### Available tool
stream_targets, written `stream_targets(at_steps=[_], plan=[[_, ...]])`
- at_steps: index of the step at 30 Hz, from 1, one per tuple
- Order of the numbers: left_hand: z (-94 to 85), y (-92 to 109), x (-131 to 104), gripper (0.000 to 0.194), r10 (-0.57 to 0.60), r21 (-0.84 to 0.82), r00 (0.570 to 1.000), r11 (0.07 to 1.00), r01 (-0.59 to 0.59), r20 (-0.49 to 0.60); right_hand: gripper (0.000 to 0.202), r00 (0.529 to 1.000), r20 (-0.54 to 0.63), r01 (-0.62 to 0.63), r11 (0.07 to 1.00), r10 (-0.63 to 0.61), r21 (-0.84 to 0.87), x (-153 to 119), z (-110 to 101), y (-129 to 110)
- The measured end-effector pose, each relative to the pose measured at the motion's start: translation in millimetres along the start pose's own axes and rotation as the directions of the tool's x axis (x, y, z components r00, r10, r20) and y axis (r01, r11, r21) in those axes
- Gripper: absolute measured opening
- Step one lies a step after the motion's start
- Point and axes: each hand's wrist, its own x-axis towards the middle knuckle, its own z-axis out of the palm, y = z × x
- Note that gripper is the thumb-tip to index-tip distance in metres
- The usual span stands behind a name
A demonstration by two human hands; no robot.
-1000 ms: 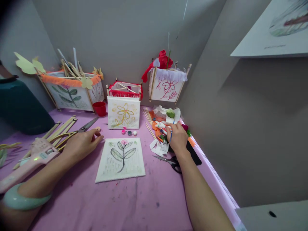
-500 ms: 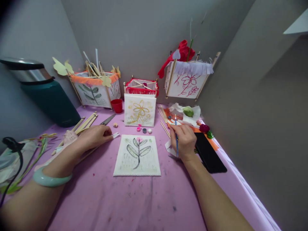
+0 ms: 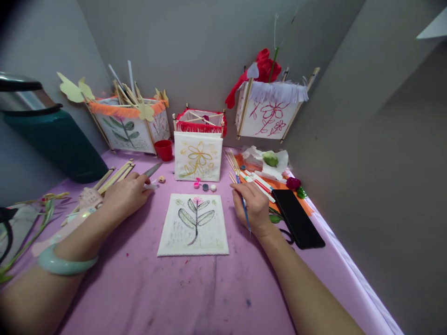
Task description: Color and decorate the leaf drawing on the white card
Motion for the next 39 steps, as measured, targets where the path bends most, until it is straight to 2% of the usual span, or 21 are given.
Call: stream_targets(at_steps=[2, 5, 9, 12, 16, 23, 39], plan=[[1.2, 4.1, -2.0, 0.036, 0.016, -0.004, 0.999, 1.000, -0.016, -0.047, 0.020, 0.998, 0.015, -0.065, 0.996, 0.064, 0.066, -0.2, 1.4, -5.6], [3.7, 12.1, -5.5, 0.032, 0.065, -0.101, 0.991, 0.992, -0.077, -0.117, 0.018, 0.967, 0.078, -0.251, 0.950, 0.241, 0.185, -0.4, 4.0, -18.0], [11.8, 22.7, -8.8, 0.028, 0.218, -0.314, 0.976, 0.924, -0.216, -0.030, 0.018, 0.854, 0.250, -0.518, 0.784, 0.455, 0.342, -1.5, 8.6, -32.3], [18.9, 27.5, -9.8, 0.031, 0.250, -0.349, 0.968, 0.909, -0.230, 0.013, 0.020, 0.799, 0.327, -0.599, 0.714, 0.504, 0.363, -3.9, 12.2, -34.7], [23.0, 29.2, -9.6, 0.034, 0.251, -0.333, 0.967, 0.916, -0.225, 0.036, 0.021, 0.773, 0.351, -0.632, 0.682, 0.528, 0.367, -7.8, 15.9, -31.3], [23.1, 28.1, -6.6, 0.032, 0.239, -0.369, 0.969, 0.908, -0.200, 0.063, 0.020, 0.818, 0.307, -0.573, 0.743, 0.487, 0.347, -10.5, 19.1, -31.6], [21.8, 40.6, 8.0, 0.017, 0.106, -0.491, 0.988, 0.871, -0.038, 0.111, 0.020, 0.828, 0.289, -0.557, 0.759, 0.480, 0.336, -12.0, 23.5, -31.9]])
